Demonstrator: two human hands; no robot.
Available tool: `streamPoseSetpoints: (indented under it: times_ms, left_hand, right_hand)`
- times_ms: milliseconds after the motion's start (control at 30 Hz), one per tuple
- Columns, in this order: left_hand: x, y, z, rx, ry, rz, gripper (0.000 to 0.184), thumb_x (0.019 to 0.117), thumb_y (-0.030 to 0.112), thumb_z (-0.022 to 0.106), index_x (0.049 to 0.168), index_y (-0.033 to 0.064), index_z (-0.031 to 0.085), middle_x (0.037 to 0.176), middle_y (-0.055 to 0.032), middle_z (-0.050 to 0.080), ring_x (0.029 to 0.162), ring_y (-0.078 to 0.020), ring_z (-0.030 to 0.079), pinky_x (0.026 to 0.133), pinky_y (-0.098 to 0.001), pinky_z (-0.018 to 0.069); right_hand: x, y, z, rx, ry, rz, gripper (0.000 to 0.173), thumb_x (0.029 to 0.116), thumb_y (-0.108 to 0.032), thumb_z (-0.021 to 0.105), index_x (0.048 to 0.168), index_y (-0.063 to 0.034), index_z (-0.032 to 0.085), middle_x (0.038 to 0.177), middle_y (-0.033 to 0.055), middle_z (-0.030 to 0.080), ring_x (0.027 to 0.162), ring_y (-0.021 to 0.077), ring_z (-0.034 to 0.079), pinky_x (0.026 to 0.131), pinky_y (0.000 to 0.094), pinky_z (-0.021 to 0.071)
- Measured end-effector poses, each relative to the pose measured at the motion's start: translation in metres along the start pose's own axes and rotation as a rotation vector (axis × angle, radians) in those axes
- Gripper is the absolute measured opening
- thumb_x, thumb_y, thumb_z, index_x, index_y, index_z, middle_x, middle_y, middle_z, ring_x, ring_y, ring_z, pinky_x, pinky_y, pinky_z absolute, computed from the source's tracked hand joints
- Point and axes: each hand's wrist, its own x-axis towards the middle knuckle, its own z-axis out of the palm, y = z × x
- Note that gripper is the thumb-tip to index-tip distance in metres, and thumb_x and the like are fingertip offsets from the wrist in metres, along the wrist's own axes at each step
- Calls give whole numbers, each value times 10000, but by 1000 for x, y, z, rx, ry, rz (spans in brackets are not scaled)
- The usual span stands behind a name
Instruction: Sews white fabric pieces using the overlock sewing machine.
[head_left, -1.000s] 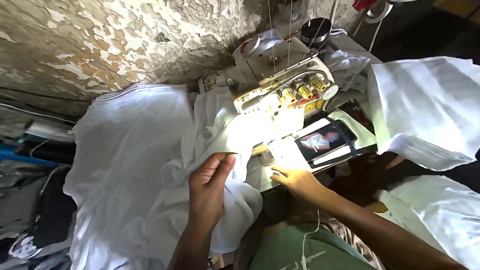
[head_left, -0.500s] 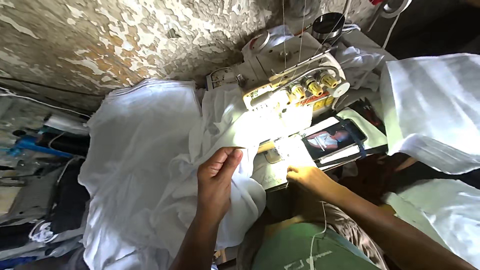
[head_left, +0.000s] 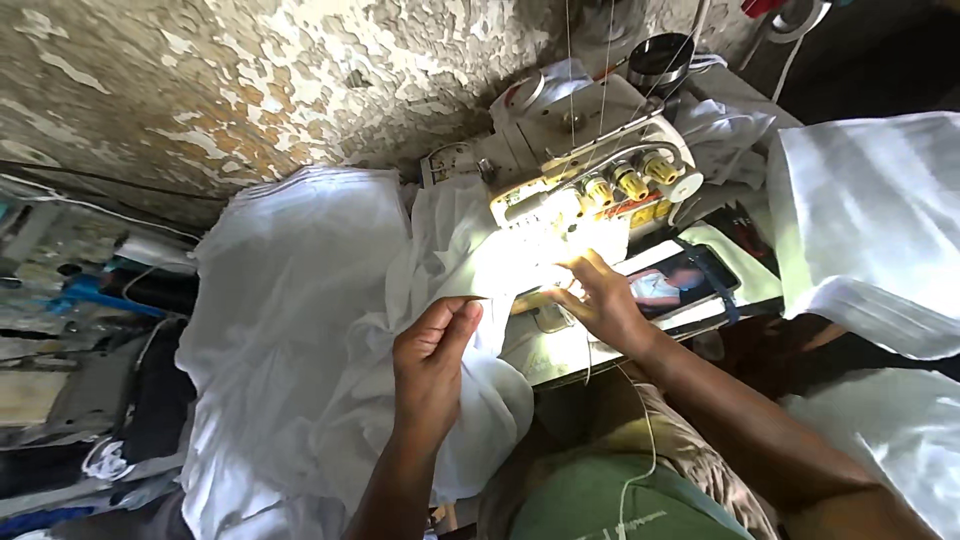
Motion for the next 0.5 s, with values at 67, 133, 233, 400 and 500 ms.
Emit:
streamPoseSetpoints:
  times_ms: [67, 133, 233, 400, 500]
  left_hand:
    - [0, 1, 1, 22, -3, 12, 164, 1018, 93, 572, 984, 131, 728, 796, 130, 666, 695, 58, 604, 637, -125, 512]
    - [1, 2, 0, 41, -8, 20, 161, 1018, 102, 578, 981, 132, 731, 796, 129, 668, 694, 57, 605, 637, -125, 512]
    - [4, 4, -3, 79, -42, 38, 145, 1019, 114, 583, 990, 126, 725, 797, 126, 666, 689, 57, 602, 627, -125, 507]
    - [7, 2, 2, 114, -136, 39, 132, 1000, 100, 604, 968, 130, 728, 784, 134, 665, 681, 69, 598, 624, -112, 505]
    - [10, -2, 4, 97, -169, -36, 144, 1001, 97, 599, 946, 134, 726, 766, 125, 653, 671, 55, 586, 614, -124, 491]
  right_hand:
    - [19, 4, 12, 4, 19, -29, 299, 912, -199, 725, 1095, 38, 717, 940, 222, 699, 745, 344, 692, 645, 493, 565]
    - [28, 5, 20, 69, 18, -80, 214, 939, -178, 687, 1045, -8, 764, 848, 145, 720, 720, 281, 675, 671, 460, 548]
    - [27, 6, 20, 141, 19, -148, 173, 976, -100, 624, 1016, -18, 772, 914, 113, 760, 824, 224, 721, 784, 411, 563]
    - [3, 13, 13, 50, 4, -164, 170, 925, -23, 630, 1019, 18, 767, 846, 163, 742, 726, 292, 726, 649, 448, 586]
    - [-3, 21, 13, 53, -17, -125, 160, 929, -139, 678, 937, -4, 765, 701, 110, 680, 569, 224, 621, 537, 402, 503]
